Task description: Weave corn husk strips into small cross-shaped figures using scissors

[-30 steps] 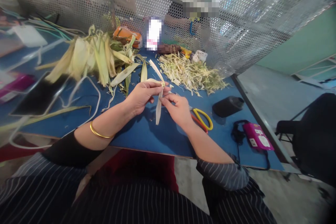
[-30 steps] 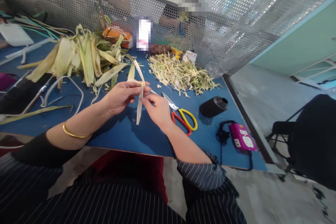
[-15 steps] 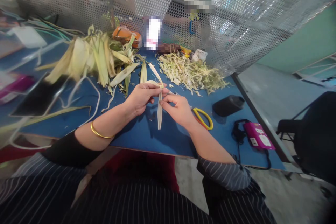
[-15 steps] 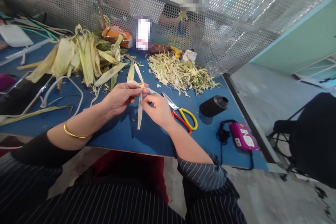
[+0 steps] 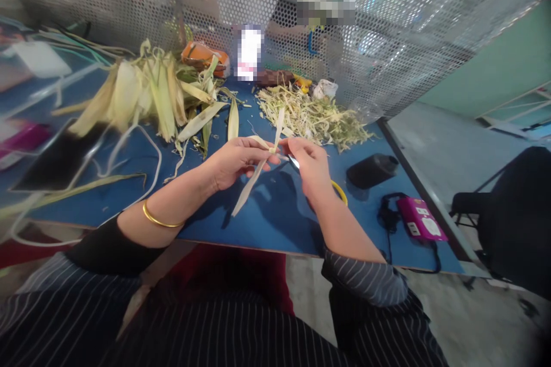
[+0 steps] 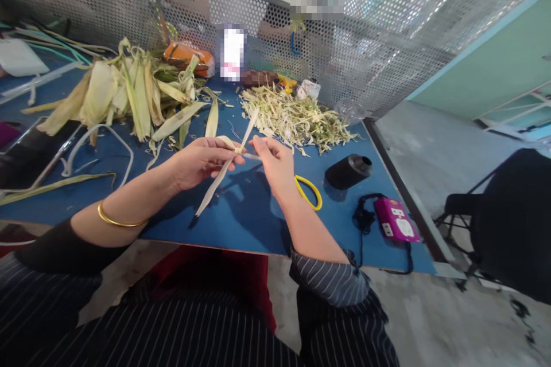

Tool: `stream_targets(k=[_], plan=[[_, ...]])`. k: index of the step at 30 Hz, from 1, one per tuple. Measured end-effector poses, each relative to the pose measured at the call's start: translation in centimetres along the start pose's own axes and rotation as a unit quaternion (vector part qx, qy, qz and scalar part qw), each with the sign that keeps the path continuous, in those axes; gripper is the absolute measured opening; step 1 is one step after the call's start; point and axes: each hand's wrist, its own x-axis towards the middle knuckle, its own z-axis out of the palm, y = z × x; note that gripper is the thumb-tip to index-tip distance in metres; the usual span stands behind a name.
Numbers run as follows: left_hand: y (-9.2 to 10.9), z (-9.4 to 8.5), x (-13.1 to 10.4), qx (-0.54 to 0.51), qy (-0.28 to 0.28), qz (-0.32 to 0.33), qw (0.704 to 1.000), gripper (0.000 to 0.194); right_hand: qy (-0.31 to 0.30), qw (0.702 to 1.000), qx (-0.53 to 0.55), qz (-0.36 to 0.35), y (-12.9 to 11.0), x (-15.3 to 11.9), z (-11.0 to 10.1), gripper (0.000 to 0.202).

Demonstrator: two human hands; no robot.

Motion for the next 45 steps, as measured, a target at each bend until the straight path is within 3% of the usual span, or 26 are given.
stream_targets(k=[4,7,12,17,19,22,23,25,27,29,33,38,45], plan=[[0.0,0.4,-0.3,0.04,-0.015,-0.017,0.999,0.009,-0.088,0.99,0.093,0.056,0.7,0.5,0.2,0.028],[-0.1,0.6,-0.5,0.08,-0.034,0.003,0.996,0.021,-0.098,0.984,0.134,0.063,0.6,0.2,0.3,0.022],[-0.8,0.7,-0.3,0.113,-0.003,0.06,0.992,0.019,-0.088,0.982,0.157,0.062,0.7,-0.1,0.8,0.022],[-1.0,0.6,0.0,0.146,-0.002,0.05,0.988,0.019,-0.019,0.999,0.034,0.016,1.3,-0.2,1.1,0.023],[-0.9,0.7,-0.1,0.14,-0.008,0.039,0.989,0.017,0.023,0.998,-0.048,-0.04,1.0,-0.2,0.9,0.022],[-0.8,0.9,-0.1,0.12,-0.018,0.019,0.992,0.014,0.102,0.97,-0.15,-0.16,0.0,-0.2,0.1,0.021],[-0.8,0.9,-0.1,0.119,-0.022,0.012,0.993,0.015,0.102,0.961,-0.175,-0.188,-0.3,-0.1,-0.2,0.02],[-1.0,1.0,-0.1,0.131,-0.034,0.002,0.991,0.016,0.038,0.954,-0.212,-0.209,-0.6,0.0,-0.4,0.02],[-1.1,1.0,-0.1,0.141,-0.049,-0.006,0.989,0.017,-0.06,0.96,-0.205,-0.178,-0.7,0.0,-0.4,0.032],[-1.2,1.0,-0.2,0.139,-0.065,-0.013,0.988,0.017,-0.131,0.976,-0.144,-0.094,-0.7,-0.1,-0.2,0.034],[-1.3,1.1,-0.3,0.136,-0.092,-0.025,0.986,0.016,-0.163,0.984,0.009,0.074,-0.7,-0.4,0.2,0.024],[-1.2,1.2,-0.4,0.15,-0.085,-0.029,0.985,0.018,-0.145,0.984,0.075,0.076,-0.6,-0.5,0.2,0.018],[-1.0,1.3,-0.5,0.155,-0.106,-0.028,0.982,0.019,-0.101,0.992,0.052,0.047,-0.3,-0.8,0.9,0.018]])
